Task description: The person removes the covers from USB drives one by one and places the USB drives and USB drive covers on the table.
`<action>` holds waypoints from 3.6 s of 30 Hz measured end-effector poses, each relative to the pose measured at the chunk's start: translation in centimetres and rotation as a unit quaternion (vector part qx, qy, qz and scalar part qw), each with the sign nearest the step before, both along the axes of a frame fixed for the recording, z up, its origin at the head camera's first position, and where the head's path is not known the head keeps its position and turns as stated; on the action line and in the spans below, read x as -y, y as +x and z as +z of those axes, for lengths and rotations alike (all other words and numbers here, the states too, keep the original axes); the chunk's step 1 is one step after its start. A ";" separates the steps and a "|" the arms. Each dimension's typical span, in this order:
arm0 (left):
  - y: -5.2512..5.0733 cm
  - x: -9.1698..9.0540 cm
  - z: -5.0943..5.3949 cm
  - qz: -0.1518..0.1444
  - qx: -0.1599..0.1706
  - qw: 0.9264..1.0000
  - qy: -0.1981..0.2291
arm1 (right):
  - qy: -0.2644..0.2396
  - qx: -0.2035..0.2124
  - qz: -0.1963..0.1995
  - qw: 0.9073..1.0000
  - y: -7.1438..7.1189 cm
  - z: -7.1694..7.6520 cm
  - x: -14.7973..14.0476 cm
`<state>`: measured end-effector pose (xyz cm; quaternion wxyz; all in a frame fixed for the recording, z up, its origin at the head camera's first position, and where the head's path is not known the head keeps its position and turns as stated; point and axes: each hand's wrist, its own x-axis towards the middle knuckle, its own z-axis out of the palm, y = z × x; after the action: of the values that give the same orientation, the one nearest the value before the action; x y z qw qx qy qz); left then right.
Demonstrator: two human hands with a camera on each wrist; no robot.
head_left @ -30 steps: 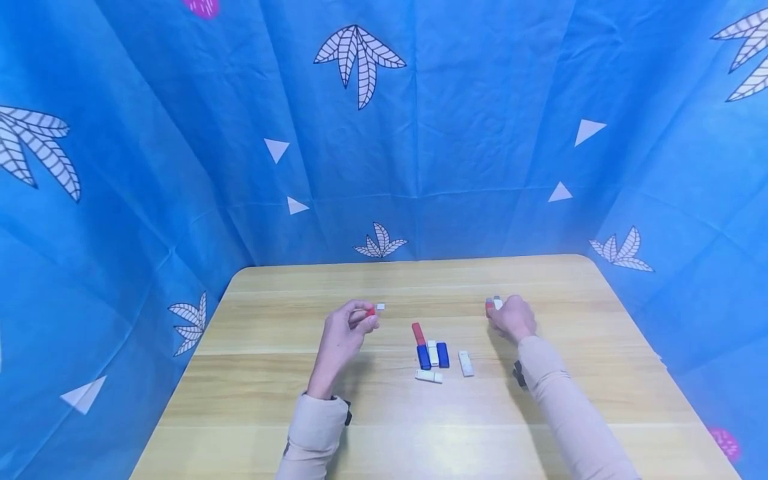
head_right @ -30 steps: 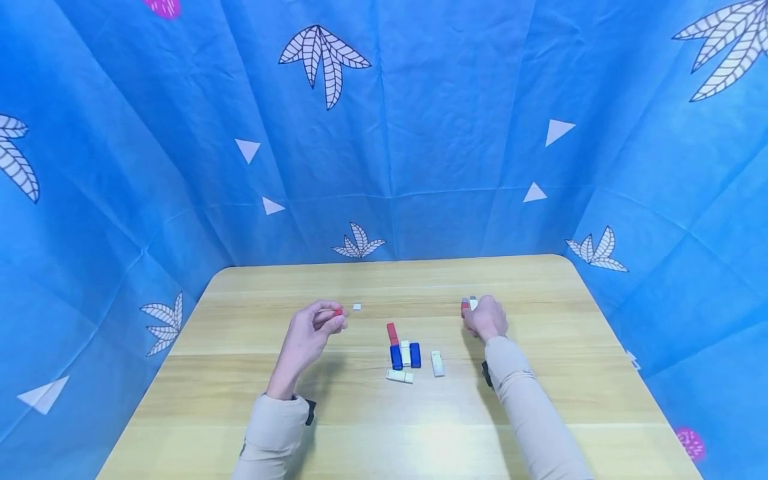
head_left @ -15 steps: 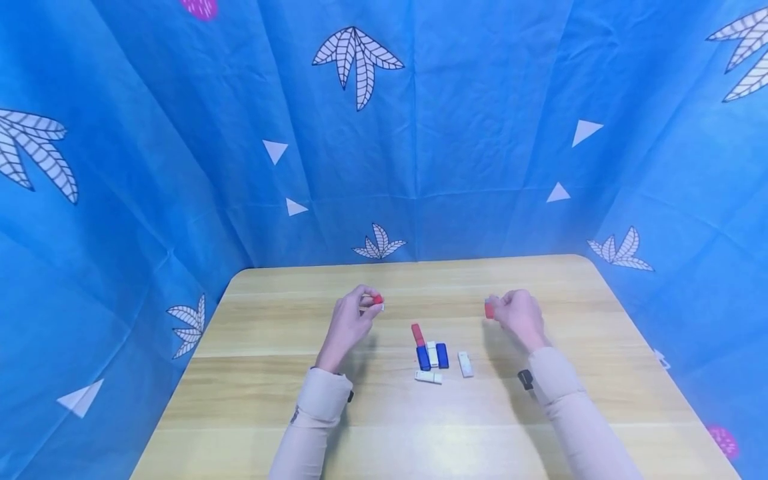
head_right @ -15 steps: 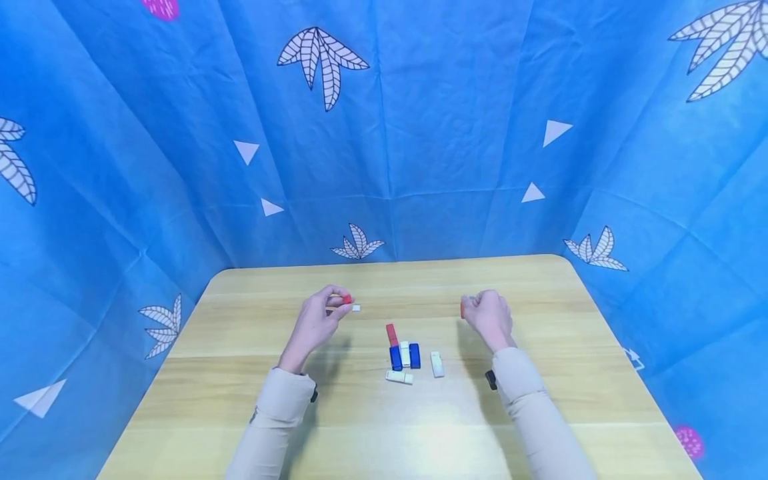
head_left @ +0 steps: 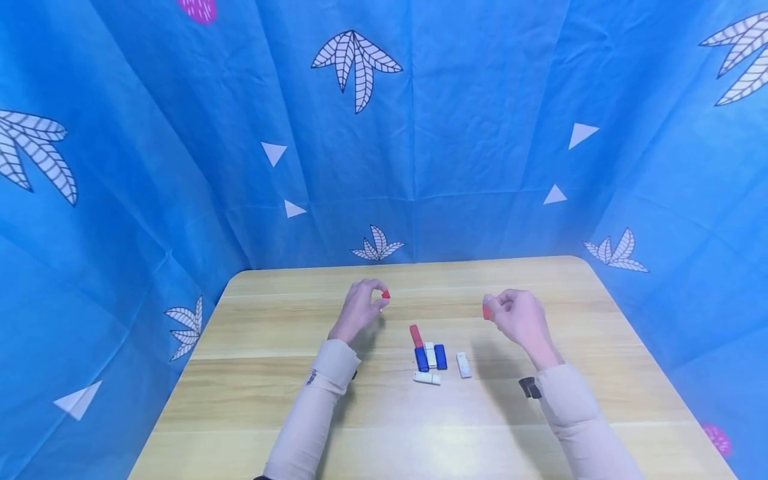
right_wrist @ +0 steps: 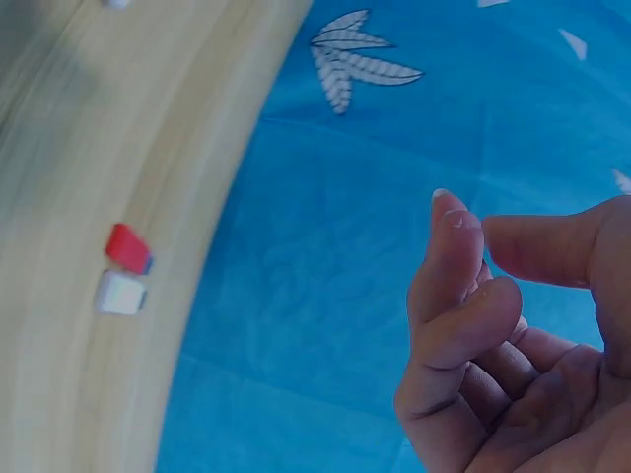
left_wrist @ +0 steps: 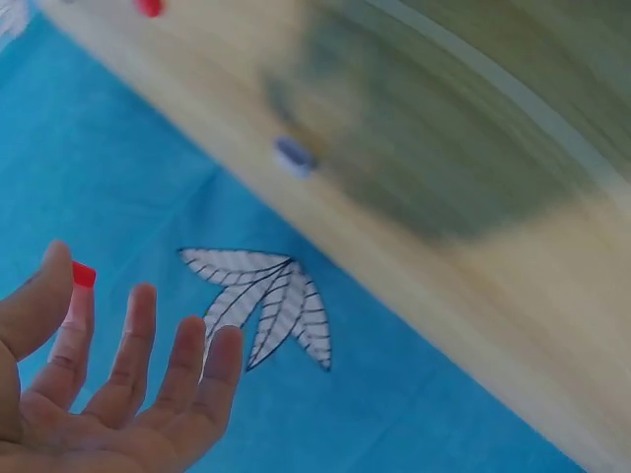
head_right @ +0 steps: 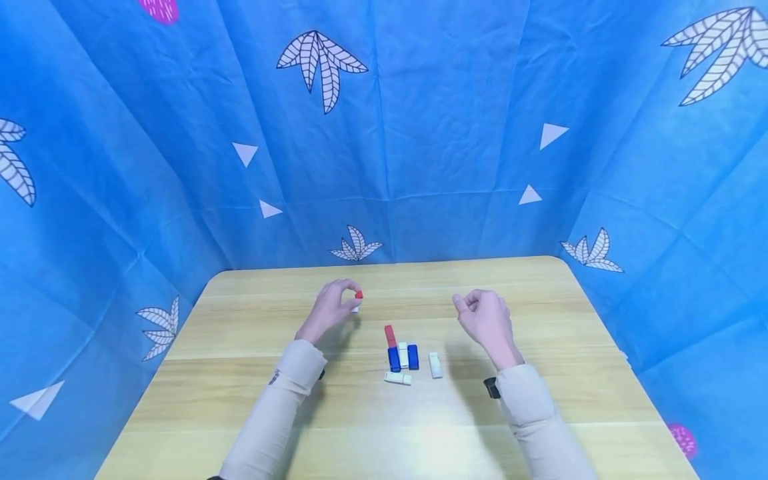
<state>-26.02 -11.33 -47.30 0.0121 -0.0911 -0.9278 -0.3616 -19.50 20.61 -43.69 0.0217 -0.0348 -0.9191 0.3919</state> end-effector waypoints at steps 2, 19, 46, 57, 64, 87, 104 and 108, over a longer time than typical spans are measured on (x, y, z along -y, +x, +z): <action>-0.6 -0.1 -0.4 -0.002 0.008 1.000 -0.010 | -0.001 -0.010 0.004 1.000 0.4 0.4 0.2; -3.5 -1.1 -4.7 -0.012 0.064 0.992 -0.106 | -0.022 -0.044 0.036 0.998 3.7 3.3 2.3; -3.5 -0.5 -6.1 -0.006 0.053 0.988 -0.143 | -0.030 -0.030 0.057 0.998 6.4 3.8 2.0; -3.6 0.2 -6.1 0.001 0.060 0.992 -0.114 | -0.012 -0.043 0.065 0.997 6.1 3.8 1.7; -1.9 1.7 -5.1 0.046 0.022 0.999 -0.013 | 0.004 -0.053 0.078 0.996 5.5 3.4 1.7; 10.7 4.6 -1.2 0.117 -0.109 0.986 0.041 | 0.051 -0.012 0.127 0.990 2.4 -0.1 2.3; 12.2 4.7 -1.0 0.110 -0.124 0.986 0.033 | 0.099 0.044 0.213 0.971 0.5 -4.7 3.7; 12.4 4.6 -1.1 0.104 -0.118 0.987 0.031 | 0.134 0.079 0.216 0.964 0.6 -5.5 3.7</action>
<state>-13.66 -15.93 -48.43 0.1616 -0.0355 -0.9125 -0.3741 -18.90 16.93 -49.22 -0.1318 0.1372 -0.9477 0.2563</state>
